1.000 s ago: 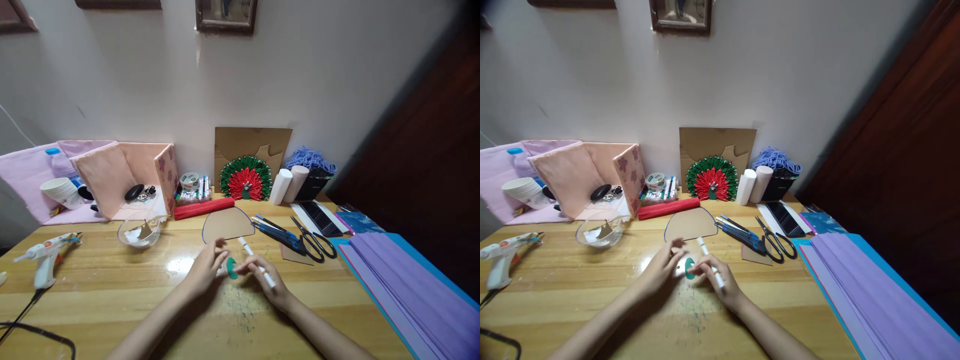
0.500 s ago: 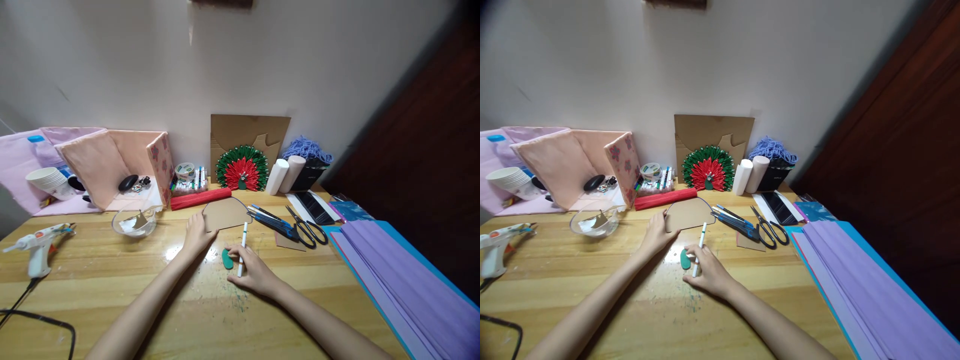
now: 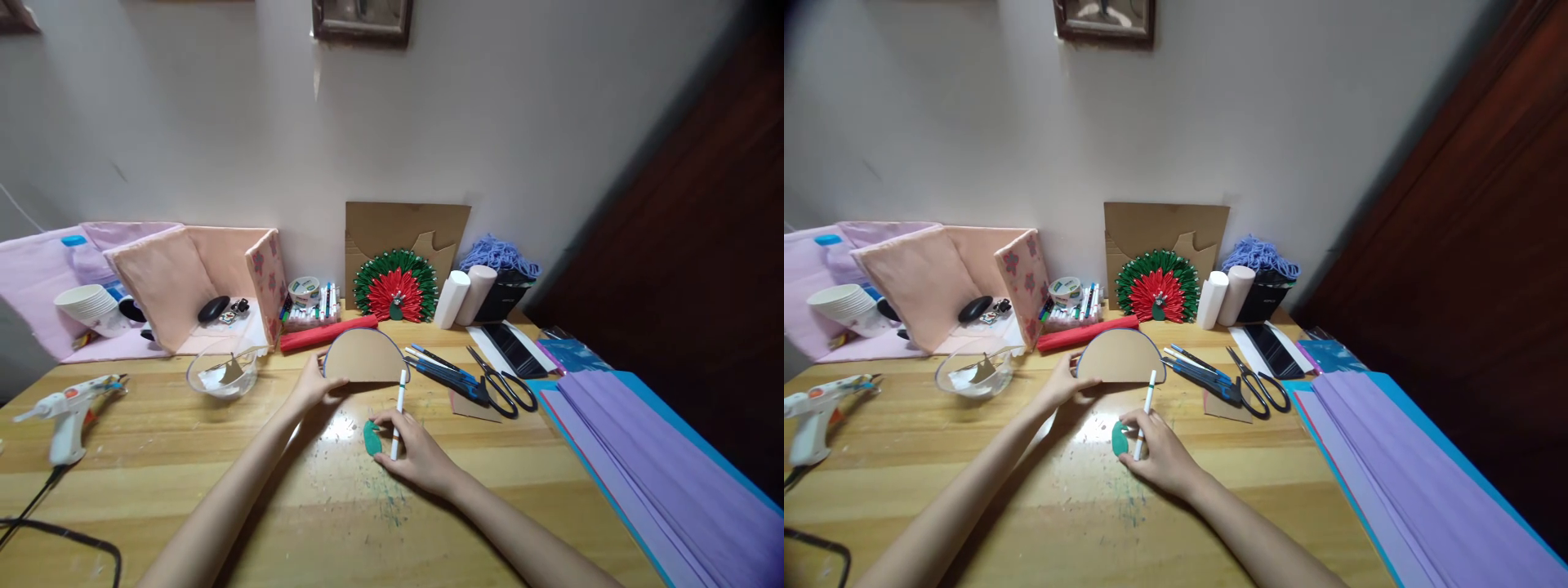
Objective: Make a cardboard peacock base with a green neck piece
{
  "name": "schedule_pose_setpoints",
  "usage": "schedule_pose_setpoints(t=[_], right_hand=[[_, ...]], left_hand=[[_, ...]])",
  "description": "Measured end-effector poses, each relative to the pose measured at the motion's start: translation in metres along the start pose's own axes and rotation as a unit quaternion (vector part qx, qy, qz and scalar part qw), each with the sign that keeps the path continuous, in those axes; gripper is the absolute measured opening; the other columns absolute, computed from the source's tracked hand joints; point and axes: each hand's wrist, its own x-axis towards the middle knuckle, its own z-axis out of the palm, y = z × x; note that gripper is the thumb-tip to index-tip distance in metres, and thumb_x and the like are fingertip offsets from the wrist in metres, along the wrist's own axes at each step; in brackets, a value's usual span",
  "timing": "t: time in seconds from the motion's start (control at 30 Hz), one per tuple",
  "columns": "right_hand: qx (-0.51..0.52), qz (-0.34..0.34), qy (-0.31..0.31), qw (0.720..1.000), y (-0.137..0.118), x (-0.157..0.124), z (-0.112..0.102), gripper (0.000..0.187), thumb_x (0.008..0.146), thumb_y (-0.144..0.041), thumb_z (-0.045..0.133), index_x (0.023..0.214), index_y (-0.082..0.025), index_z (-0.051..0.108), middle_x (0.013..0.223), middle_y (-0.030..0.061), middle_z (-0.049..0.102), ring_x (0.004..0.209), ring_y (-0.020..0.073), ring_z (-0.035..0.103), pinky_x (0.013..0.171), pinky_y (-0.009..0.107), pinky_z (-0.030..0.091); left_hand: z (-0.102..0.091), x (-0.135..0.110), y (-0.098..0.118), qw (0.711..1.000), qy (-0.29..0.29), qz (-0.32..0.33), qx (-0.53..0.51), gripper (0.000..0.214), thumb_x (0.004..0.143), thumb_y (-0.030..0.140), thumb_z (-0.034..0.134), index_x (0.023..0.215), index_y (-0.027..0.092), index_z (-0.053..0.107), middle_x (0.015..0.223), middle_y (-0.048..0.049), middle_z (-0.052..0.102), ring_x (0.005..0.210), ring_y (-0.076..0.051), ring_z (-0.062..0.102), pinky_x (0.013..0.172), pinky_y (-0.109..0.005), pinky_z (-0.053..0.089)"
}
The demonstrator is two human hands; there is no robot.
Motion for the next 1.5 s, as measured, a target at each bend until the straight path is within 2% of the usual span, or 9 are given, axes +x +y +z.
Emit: schedule_pose_setpoints(t=[0.1, 0.2, 0.37, 0.6, 0.77, 0.87, 1.03, 1.23, 1.5], right_hand=[[-0.01, -0.005, 0.004, 1.0, -0.001, 0.0, -0.001, 0.039, 0.07, -0.02, 0.066, 0.107, -0.023, 0.053, 0.107, 0.0071, 0.057, 0.099, 0.0211, 0.057, 0.091, 0.038, 0.047], [-0.027, -0.011, 0.011, 1.0, 0.0, -0.001, -0.001, 0.039, 0.07, -0.019, 0.066, 0.106, -0.023, 0.053, 0.105, 0.0073, 0.058, 0.098, 0.0218, 0.057, 0.09, 0.038, 0.047], [-0.012, -0.048, 0.019, 0.999, -0.001, -0.003, -0.005, 0.042, 0.071, -0.019, 0.066, 0.109, -0.024, 0.05, 0.111, 0.0083, 0.058, 0.101, 0.0221, 0.057, 0.087, 0.038, 0.048], [-0.037, -0.109, 0.133, 0.984, -0.006, 0.001, -0.009, 0.044, 0.074, -0.022, 0.067, 0.111, -0.025, 0.044, 0.116, 0.0097, 0.058, 0.111, 0.0238, 0.054, 0.097, 0.044, 0.041], [-0.006, -0.054, 0.087, 0.995, -0.004, 0.003, 0.002, 0.044, 0.072, -0.025, 0.068, 0.111, -0.024, 0.047, 0.116, 0.0096, 0.055, 0.106, 0.0215, 0.058, 0.092, 0.042, 0.047], [0.01, -0.038, 0.061, 0.997, 0.0, 0.002, 0.003, 0.044, 0.071, -0.026, 0.069, 0.111, -0.023, 0.049, 0.116, 0.0094, 0.055, 0.105, 0.0207, 0.058, 0.092, 0.041, 0.048], [0.039, -0.019, 0.065, 0.997, 0.005, 0.002, 0.0, 0.043, 0.07, -0.025, 0.07, 0.108, -0.023, 0.049, 0.115, 0.0085, 0.057, 0.105, 0.0205, 0.058, 0.095, 0.042, 0.046], [0.027, 0.013, 0.055, 0.998, 0.007, 0.005, 0.0, 0.044, 0.069, -0.024, 0.072, 0.108, -0.022, 0.052, 0.112, 0.0076, 0.055, 0.101, 0.0195, 0.06, 0.093, 0.04, 0.048], [0.009, 0.023, 0.032, 0.999, 0.007, 0.004, -0.003, 0.049, 0.066, -0.028, 0.074, 0.11, -0.022, 0.053, 0.11, 0.0083, 0.057, 0.101, 0.021, 0.06, 0.093, 0.04, 0.048]], left_hand=[[-0.006, -0.005, 0.005, 0.994, -0.013, -0.061, -0.086, 0.038, 0.057, 0.025, 0.072, 0.088, 0.013, 0.053, 0.077, -0.0028, 0.058, 0.072, -0.016, 0.058, 0.069, -0.03, 0.048], [-0.013, -0.014, 0.008, 0.991, -0.023, -0.064, -0.111, 0.027, 0.063, 0.03, 0.066, 0.079, 0.012, 0.054, 0.065, 0.0003, 0.055, 0.058, -0.012, 0.055, 0.061, -0.027, 0.048], [-0.021, -0.042, 0.001, 0.974, -0.002, -0.118, -0.195, 0.017, 0.069, 0.024, 0.064, 0.076, 0.015, 0.052, 0.07, -0.001, 0.058, 0.062, -0.011, 0.06, 0.069, -0.026, 0.052], [-0.005, -0.094, -0.012, 0.949, -0.025, -0.214, -0.23, 0.018, 0.076, 0.01, 0.06, 0.086, 0.014, 0.046, 0.072, -0.0056, 0.065, 0.066, -0.015, 0.067, 0.069, -0.028, 0.054], [0.0, -0.114, -0.013, 0.977, -0.088, -0.17, -0.089, 0.029, 0.074, 0.035, 0.063, 0.086, 0.017, 0.042, 0.068, -0.0029, 0.064, 0.057, -0.016, 0.065, 0.05, -0.023, 0.045], [-0.007, -0.115, -0.014, 0.99, -0.049, -0.085, 0.101, 0.03, 0.08, 0.049, 0.049, 0.079, 0.019, 0.046, 0.063, -0.0005, 0.06, 0.05, -0.015, 0.058, 0.05, -0.025, 0.04], [-0.021, -0.115, -0.009, 0.936, -0.009, -0.018, 0.351, 0.029, 0.085, 0.047, 0.042, 0.076, 0.021, 0.053, 0.072, -0.0021, 0.062, 0.067, -0.018, 0.057, 0.056, -0.025, 0.03], [-0.033, -0.108, -0.008, 0.923, -0.034, -0.026, 0.382, 0.03, 0.079, 0.05, 0.049, 0.075, 0.021, 0.053, 0.069, -0.001, 0.061, 0.065, -0.018, 0.055, 0.054, -0.024, 0.026], [-0.033, -0.107, -0.009, 0.925, -0.033, -0.013, 0.378, 0.032, 0.084, 0.049, 0.043, 0.071, 0.021, 0.051, 0.067, 0.0011, 0.06, 0.064, -0.016, 0.053, 0.055, -0.024, 0.027]])
